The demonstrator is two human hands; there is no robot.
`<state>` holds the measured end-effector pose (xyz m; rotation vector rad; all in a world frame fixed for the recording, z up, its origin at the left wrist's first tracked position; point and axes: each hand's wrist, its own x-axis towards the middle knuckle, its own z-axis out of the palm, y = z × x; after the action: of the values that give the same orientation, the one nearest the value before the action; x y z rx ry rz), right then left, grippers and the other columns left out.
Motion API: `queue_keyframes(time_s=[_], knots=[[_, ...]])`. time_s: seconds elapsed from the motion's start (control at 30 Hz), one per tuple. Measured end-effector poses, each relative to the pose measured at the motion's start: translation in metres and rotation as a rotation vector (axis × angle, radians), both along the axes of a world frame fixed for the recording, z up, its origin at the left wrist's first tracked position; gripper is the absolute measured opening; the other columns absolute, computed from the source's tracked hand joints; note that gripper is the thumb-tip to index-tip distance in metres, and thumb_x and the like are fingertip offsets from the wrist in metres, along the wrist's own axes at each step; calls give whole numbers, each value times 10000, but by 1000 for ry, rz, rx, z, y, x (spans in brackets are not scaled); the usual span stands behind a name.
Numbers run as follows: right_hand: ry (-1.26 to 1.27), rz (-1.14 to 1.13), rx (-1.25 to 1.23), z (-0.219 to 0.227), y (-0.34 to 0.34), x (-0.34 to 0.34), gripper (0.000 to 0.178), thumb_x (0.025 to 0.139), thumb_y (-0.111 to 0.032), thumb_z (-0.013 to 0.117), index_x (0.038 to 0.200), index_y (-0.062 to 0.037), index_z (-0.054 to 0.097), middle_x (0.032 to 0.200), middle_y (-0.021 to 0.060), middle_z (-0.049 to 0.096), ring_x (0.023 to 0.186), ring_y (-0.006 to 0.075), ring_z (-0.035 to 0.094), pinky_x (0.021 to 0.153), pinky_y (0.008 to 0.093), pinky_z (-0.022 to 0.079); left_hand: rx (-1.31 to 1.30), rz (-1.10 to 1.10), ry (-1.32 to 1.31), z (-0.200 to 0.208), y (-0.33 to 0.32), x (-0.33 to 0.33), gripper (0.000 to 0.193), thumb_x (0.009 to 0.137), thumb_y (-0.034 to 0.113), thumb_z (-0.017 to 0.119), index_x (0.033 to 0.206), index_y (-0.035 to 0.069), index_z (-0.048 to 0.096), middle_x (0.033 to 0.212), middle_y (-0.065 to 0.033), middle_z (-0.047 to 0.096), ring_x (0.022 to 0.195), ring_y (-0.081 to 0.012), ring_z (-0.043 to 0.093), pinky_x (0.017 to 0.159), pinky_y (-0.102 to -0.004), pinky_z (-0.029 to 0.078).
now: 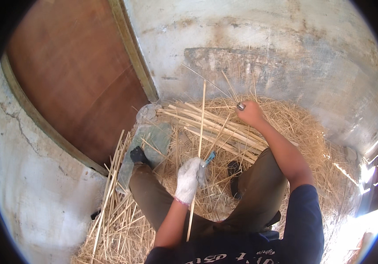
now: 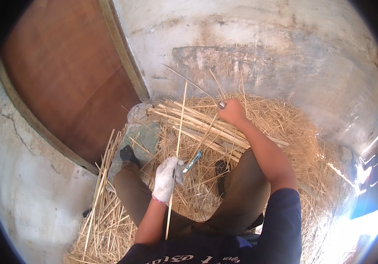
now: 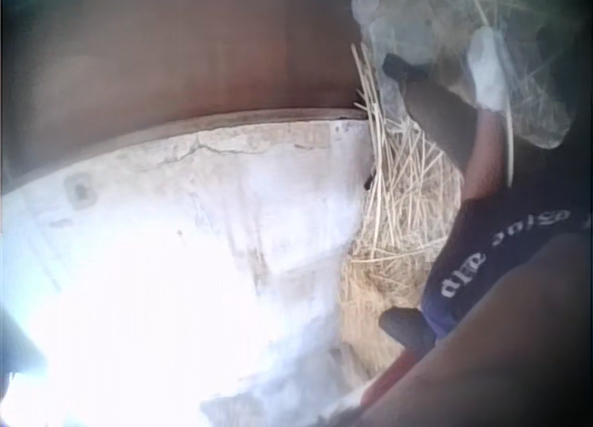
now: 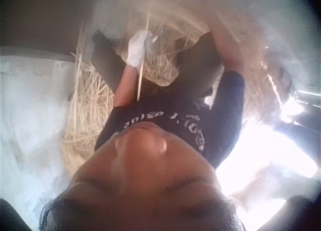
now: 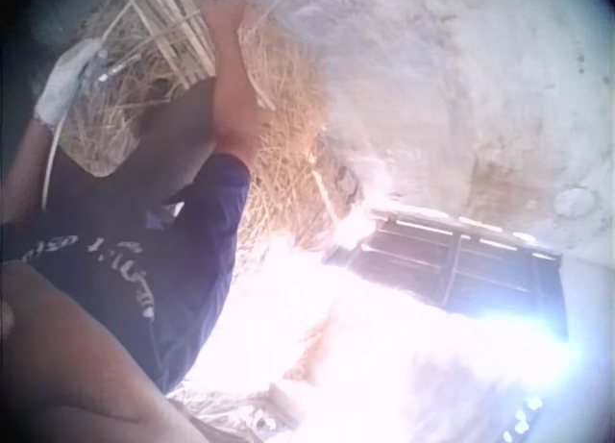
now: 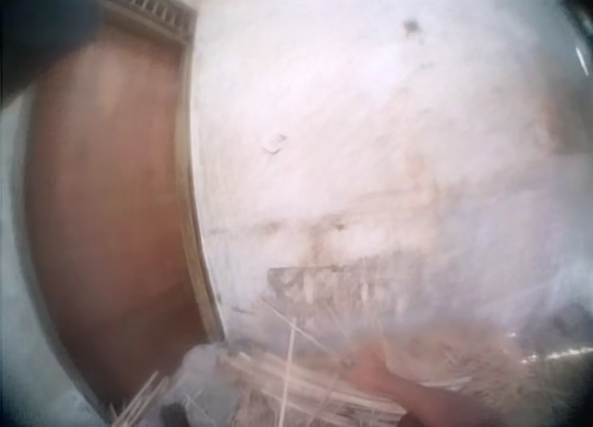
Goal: The person sits on the floor and uses a knife to split long bamboo poles into thin strips. They hold the pole with a gloved left hand and use the knife in their right hand to shave and split the material, discarding the resulting strips onto a pile.
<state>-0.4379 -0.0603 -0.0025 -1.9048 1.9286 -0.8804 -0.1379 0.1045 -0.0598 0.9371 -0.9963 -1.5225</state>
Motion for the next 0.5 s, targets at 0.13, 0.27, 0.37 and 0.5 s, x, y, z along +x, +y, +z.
queue_keyframes(time_s=[0.13,0.27,0.37,0.5], knots=[[-455,129,-51,3,20,70,378,949,-370,712,728,-63,702,594,22,596,524,147,502,546,352,425,43,22,-76,7,-6,-6,253,1064,252,587,984,16,634,618,-24,557,480,-122,524,434,-265,431],[-572,76,11,1,26,93,469,944,-418,729,655,-62,631,545,10,557,506,154,486,544,370,400,43,38,-221,16,-4,-24,244,1062,259,588,970,37,629,656,-15,575,502,-108,523,473,-252,435],[-460,87,-1,4,29,93,453,930,-391,742,651,-54,622,553,29,573,513,164,510,546,379,409,36,17,-249,14,0,-27,234,1066,256,578,971,49,630,681,-13,586,518,-102,528,489,-245,434],[-449,28,-42,-5,12,87,410,934,-354,731,684,-37,657,579,66,609,529,191,553,560,394,438,-24,-32,-249,6,5,-22,255,1081,271,544,981,56,637,692,-18,600,531,-107,551,494,-245,459]])
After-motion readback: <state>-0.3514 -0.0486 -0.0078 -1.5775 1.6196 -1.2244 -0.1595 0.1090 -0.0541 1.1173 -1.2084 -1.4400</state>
